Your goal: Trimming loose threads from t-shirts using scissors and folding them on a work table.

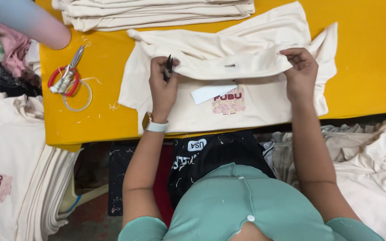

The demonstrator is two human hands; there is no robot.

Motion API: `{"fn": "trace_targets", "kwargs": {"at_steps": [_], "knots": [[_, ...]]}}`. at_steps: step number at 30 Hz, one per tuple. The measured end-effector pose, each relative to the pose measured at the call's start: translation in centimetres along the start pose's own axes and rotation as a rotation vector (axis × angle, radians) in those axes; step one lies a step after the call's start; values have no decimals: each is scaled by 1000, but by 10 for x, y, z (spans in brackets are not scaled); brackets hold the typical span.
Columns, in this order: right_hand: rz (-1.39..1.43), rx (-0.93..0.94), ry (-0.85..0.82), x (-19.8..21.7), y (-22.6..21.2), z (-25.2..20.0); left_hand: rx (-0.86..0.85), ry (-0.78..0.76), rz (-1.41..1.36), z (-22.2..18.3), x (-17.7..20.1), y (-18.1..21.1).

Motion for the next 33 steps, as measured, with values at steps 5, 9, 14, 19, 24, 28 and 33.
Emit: {"fn": "trace_targets", "kwargs": {"at_steps": [5,9,14,19,24,28,33], "knots": [[396,-433,-586,28,-11,13,220,-388,-421,21,18,-23],[347,-479,-586,46,3,20,102,-392,-276,23,28,-8],[165,-413,-648,49,6,23,89,-368,202,17,29,21],[88,-291,-718,53,5,21,21,-359,287,11,29,14],[-96,-191,-792,55,-7,18,25,-376,269,9,29,10],[-471,-126,-707,34,-31,6,112,-445,364,11,21,10],[-963,399,-607,-3,-68,-20,-84,-374,603,8,8,13]]}}
Point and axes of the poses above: each hand's wrist, its own z-axis towards the middle knuckle, its own x-axis out of the back of the hand, y = z × x, the point moved 1 cm from there along z, towards the middle knuckle, and after that the axes turned 3 degrees about -x, right-handed, at the moved point
